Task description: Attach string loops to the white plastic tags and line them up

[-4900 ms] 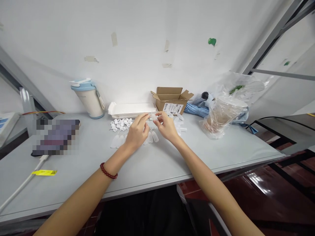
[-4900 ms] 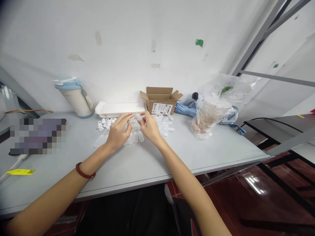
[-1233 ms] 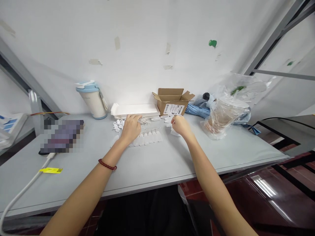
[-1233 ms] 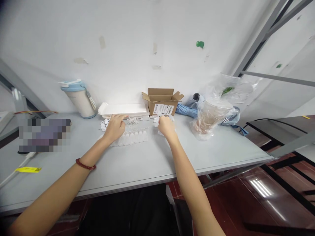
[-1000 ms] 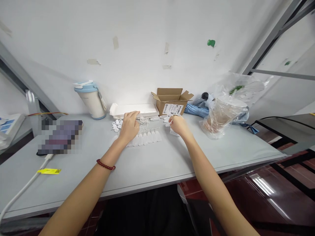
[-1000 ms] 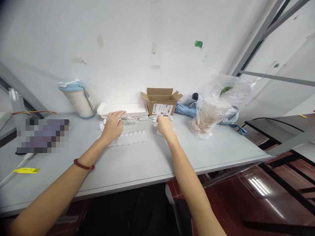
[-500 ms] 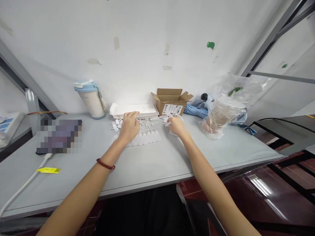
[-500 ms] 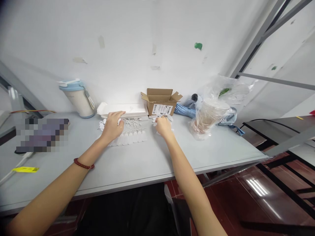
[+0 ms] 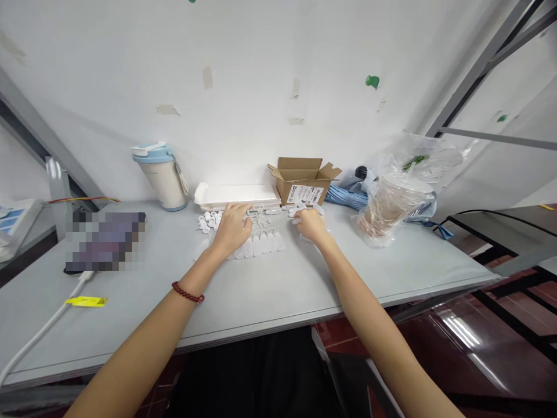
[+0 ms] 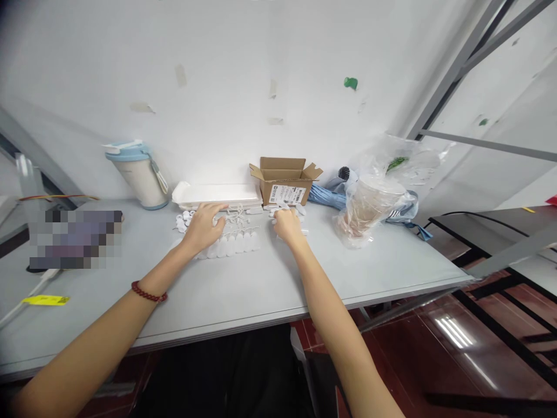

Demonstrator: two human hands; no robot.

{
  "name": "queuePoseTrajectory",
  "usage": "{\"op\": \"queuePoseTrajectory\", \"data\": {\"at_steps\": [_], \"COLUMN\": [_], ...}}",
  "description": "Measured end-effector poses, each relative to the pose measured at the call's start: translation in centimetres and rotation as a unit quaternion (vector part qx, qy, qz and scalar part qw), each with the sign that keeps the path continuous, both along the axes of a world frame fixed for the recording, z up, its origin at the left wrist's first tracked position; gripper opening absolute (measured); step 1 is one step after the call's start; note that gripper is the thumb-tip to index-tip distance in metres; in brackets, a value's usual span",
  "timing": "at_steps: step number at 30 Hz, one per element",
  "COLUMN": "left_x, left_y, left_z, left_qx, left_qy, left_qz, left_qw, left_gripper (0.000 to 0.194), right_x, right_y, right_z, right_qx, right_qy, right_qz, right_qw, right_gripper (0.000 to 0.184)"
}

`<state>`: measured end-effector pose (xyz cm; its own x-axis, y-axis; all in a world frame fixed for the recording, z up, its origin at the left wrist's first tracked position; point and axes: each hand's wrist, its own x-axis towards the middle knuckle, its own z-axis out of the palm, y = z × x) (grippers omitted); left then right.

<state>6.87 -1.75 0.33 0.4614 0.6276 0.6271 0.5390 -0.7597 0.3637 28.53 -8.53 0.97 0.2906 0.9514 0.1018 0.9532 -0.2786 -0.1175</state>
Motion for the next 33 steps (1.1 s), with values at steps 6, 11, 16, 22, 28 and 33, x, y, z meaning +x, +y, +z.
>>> {"op": "queuePoseTrajectory", "data": {"at_steps": [6, 11, 16, 22, 28, 33], "left_x": [0.1, 0.1, 0.2, 0.3, 0.4, 0.5], "left_y": [-0.4, -1.0, -1.6, -2.1, -2.4, -2.7], "left_z": [0.1, 0.6, 1.3, 1.6, 1.7, 1.8], "left_qx": [-0.004, -0.013, -0.041, -0.073, -0.090, -0.100], "left_qy": [-0.010, -0.023, -0.048, -0.061, -0.074, -0.077], "left_qz": [-0.016, -0.027, -0.033, -0.045, -0.062, -0.056], "left_qw": [1.000, 0.999, 0.997, 0.995, 0.991, 0.990], "left_gripper": [0.037, 0.035, 0.033, 0.031, 0.028, 0.028], "right_x": [0.0, -0.6, -1.6, -2.0, -2.2, -2.6], "right_y": [0.0, 0.4, 0.8, 1.1, 1.2, 0.7], "right_z": [0.2, 0.2, -0.3, -1.0, -1.2, -0.7], "right_qx": [0.040, 0.143, 0.195, 0.215, 0.212, 0.215], "right_qy": [-0.032, 0.082, 0.173, 0.182, 0.180, 0.168], "right_qz": [0.009, 0.066, 0.144, 0.157, 0.153, 0.167], "right_qw": [0.999, 0.984, 0.955, 0.947, 0.948, 0.947], "right_gripper": [0.030, 0.028, 0.026, 0.028, 0.031, 0.033]}}
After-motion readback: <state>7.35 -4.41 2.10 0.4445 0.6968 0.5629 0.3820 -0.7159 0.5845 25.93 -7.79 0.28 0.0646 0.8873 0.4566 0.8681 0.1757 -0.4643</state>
